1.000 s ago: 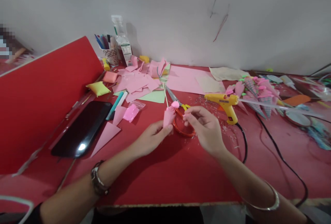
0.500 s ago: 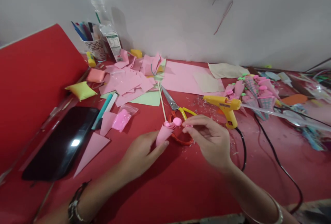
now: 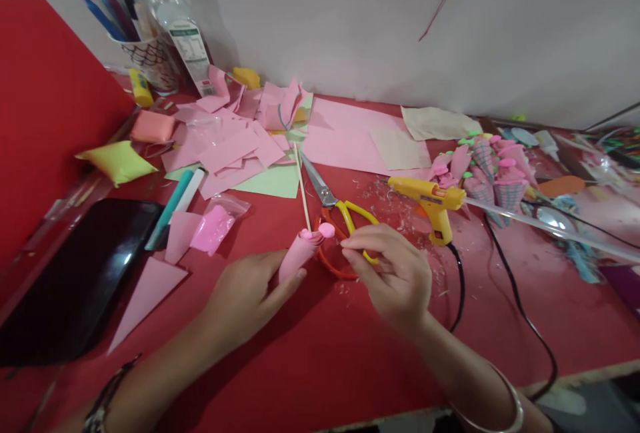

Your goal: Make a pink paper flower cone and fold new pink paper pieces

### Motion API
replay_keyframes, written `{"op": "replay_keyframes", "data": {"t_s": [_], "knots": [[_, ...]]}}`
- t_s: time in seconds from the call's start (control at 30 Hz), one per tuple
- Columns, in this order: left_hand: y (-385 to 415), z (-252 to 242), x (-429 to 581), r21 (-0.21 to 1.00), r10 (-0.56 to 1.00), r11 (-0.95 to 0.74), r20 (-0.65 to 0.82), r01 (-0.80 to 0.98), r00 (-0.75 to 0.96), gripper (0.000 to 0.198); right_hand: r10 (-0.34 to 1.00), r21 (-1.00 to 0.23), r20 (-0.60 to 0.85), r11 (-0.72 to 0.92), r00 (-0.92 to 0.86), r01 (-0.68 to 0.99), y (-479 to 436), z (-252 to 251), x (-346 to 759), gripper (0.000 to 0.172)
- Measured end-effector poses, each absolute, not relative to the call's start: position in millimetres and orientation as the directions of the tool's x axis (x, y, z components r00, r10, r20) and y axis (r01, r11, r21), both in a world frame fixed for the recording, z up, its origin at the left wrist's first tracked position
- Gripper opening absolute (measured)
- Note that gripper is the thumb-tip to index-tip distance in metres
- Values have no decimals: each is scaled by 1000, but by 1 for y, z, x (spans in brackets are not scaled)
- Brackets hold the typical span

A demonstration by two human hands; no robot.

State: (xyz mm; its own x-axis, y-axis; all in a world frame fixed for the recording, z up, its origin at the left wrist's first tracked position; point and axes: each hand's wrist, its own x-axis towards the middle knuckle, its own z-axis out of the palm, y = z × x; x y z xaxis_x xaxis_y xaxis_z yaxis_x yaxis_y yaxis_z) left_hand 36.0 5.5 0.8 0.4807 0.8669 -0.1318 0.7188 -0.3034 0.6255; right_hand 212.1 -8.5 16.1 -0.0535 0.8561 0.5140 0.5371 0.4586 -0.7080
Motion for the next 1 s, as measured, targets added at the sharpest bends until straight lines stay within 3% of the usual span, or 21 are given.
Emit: {"op": "replay_keyframes", "data": {"t_s": [0.27, 0.6, 0.87, 1.0], "knots": [[6, 3, 36, 640, 853, -298, -153, 708, 499, 36, 856, -680, 491, 492, -161, 543, -12, 14, 208, 21], [5, 4, 34, 652, 847, -351, -85, 672, 524, 33, 738, -452, 632, 599, -236, 661, -7, 5, 206, 10], [5, 3, 35, 621, 839, -385, -72, 682, 539, 35, 741, -475, 629, 606, -237, 638, -7, 7, 205, 12], [6, 0, 34, 497, 841, -476, 15, 725, 541, 39, 760, -474, 605, 584, -238, 659, -6, 7, 206, 10]]}}
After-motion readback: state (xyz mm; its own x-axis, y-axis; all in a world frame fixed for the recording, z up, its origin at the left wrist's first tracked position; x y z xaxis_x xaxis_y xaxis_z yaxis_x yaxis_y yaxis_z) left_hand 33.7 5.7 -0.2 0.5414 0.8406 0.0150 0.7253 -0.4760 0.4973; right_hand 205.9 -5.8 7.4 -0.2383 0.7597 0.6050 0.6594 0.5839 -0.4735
